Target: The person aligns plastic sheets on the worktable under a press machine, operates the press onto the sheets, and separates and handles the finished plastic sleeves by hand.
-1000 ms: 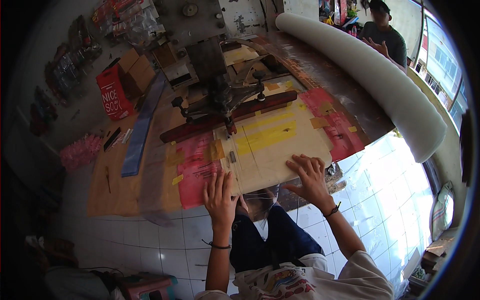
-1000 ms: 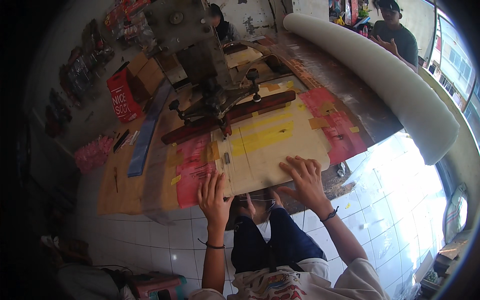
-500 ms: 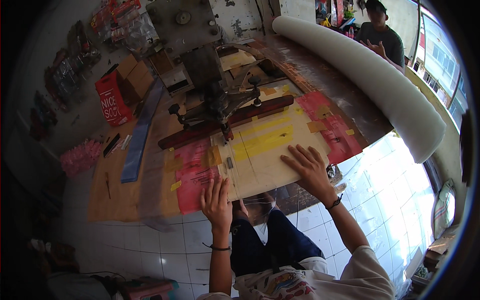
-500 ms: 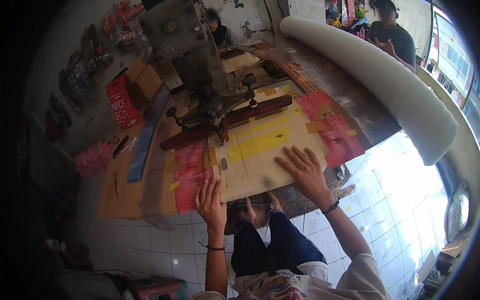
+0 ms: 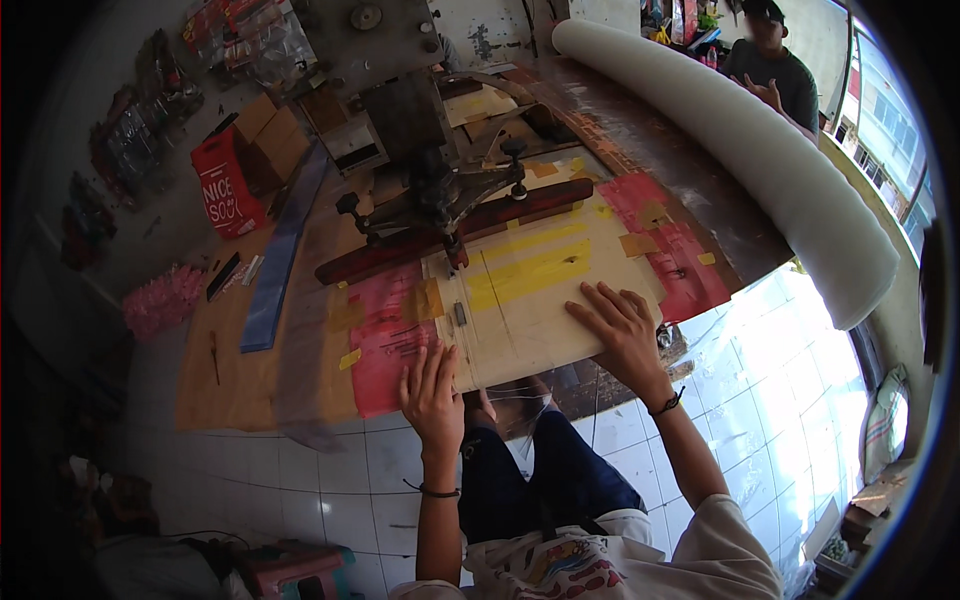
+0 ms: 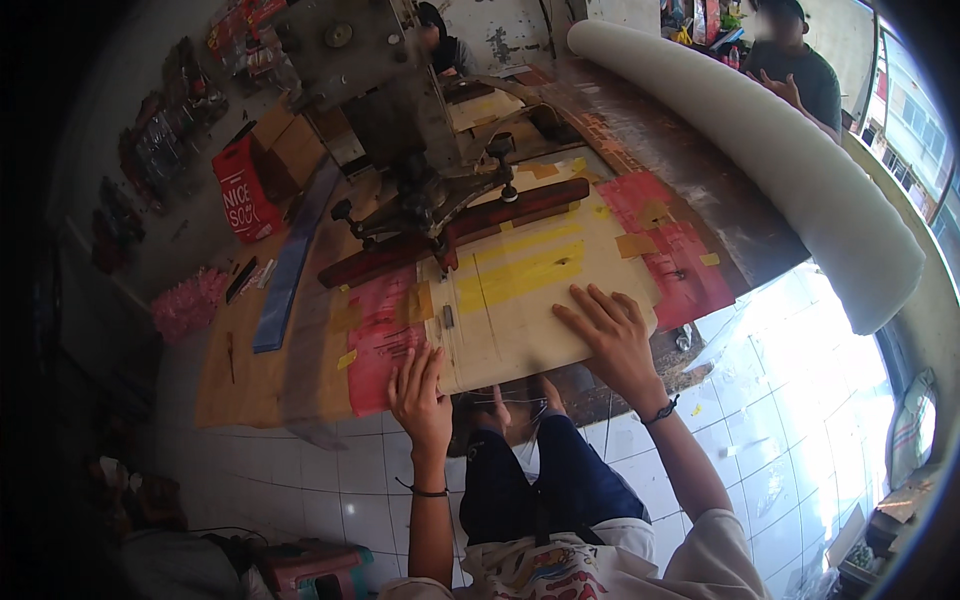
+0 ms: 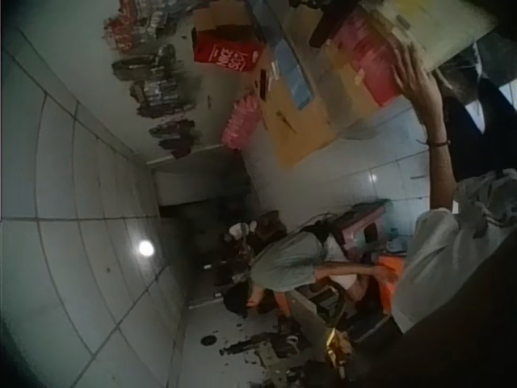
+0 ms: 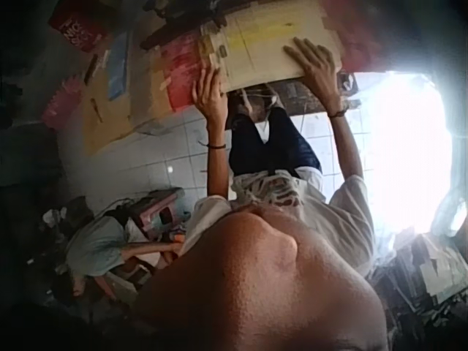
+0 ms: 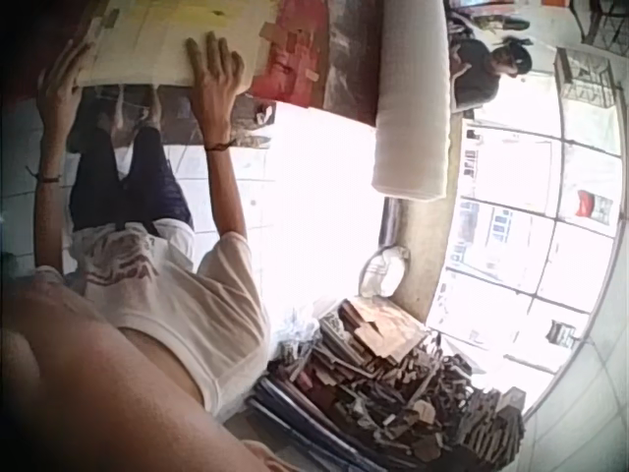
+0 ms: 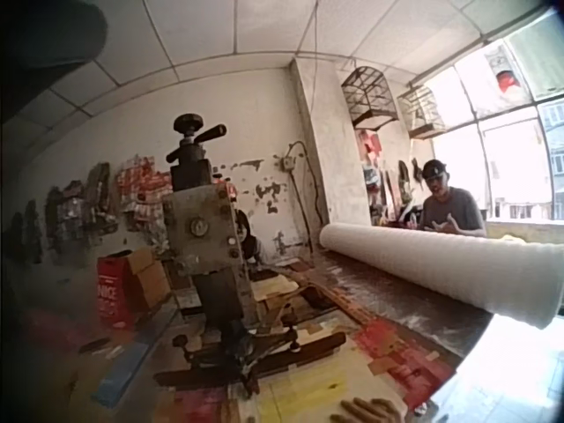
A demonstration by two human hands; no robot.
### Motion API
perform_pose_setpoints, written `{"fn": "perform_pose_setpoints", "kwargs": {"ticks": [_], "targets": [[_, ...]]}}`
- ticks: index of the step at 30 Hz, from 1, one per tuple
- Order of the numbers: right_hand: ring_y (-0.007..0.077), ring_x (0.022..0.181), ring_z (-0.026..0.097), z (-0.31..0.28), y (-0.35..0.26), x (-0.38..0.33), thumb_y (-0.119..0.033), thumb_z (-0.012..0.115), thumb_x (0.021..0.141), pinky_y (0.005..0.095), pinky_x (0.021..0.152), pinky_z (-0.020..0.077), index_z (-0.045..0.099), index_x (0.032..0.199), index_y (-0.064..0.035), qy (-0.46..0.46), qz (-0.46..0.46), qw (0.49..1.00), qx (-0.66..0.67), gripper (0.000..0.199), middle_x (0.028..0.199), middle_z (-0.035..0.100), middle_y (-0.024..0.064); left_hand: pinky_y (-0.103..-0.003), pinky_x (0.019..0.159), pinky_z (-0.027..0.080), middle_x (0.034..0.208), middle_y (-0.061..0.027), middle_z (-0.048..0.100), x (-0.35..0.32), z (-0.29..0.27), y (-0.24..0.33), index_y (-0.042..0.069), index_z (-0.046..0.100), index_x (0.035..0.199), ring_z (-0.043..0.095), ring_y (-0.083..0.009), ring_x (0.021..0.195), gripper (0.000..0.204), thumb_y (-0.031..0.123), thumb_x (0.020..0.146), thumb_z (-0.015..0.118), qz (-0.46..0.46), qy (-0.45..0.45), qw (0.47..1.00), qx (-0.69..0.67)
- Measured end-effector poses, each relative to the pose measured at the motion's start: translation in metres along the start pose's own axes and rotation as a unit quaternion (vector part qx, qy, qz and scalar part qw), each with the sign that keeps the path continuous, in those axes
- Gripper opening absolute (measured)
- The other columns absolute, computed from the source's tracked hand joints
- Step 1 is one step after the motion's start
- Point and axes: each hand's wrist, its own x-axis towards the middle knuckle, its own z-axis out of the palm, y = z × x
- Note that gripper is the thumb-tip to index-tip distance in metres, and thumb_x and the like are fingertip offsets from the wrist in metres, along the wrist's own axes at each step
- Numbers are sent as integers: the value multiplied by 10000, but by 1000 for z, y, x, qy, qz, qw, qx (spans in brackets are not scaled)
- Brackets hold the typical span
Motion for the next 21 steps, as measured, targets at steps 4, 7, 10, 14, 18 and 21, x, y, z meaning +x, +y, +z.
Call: {"fn": "perform_pose_setpoints", "kwargs": {"ticks": [4, 7, 10, 14, 18, 21], "targets": [[264, 1396, 555, 1, -2, 0, -243, 865, 714, 483, 1150, 413, 646, 1391, -269, 2, -4, 1000, 5, 712, 1526, 582, 58, -487, 1186, 355, 1486, 3, 627, 1, -4, 1, 189, 670, 1392, 521, -238, 1440, 661, -30, 774, 752, 0, -7, 1000, -1], [262, 1395, 556, 5, 1, 0, -228, 869, 702, 483, 1147, 414, 649, 1387, -265, 7, -5, 1000, -5, 720, 1524, 583, 56, -485, 1194, 346, 1493, 0, 621, 2, -3, 1, 189, 664, 1399, 515, -237, 1445, 660, -25, 781, 755, -5, -14, 1000, -6], [262, 1396, 555, 5, -1, 0, -206, 871, 689, 484, 1145, 415, 645, 1388, -258, 9, -1, 1000, 0, 737, 1521, 585, 55, -482, 1199, 340, 1497, -1, 617, 1, -3, 1, 188, 661, 1401, 510, -237, 1449, 658, -23, 785, 758, -5, -18, 1000, -8], [264, 1394, 557, 4, -3, -3, -188, 871, 675, 487, 1140, 417, 638, 1390, -252, 13, 5, 1000, 4, 755, 1518, 585, 56, -480, 1200, 340, 1499, -2, 616, 0, -4, 2, 187, 661, 1400, 507, -235, 1452, 657, -28, 786, 755, -7, -21, 1000, -13], [264, 1391, 557, 7, -3, -5, -188, 875, 665, 488, 1137, 417, 636, 1387, -245, 26, 7, 1000, 15, 763, 1515, 586, 54, -482, 1197, 342, 1500, -2, 616, 0, -3, 0, 189, 662, 1398, 509, -234, 1451, 659, -34, 784, 753, -5, -16, 1000, -21], [264, 1391, 556, 8, -3, -5, -189, 878, 660, 489, 1137, 417, 635, 1386, -242, 31, 5, 999, 14, 768, 1514, 586, 52, -483, 1195, 342, 1501, -1, 616, 0, -5, 1, 191, 664, 1395, 511, -234, 1448, 664, -39, 780, 756, -2, -15, 1000, -13]]}}
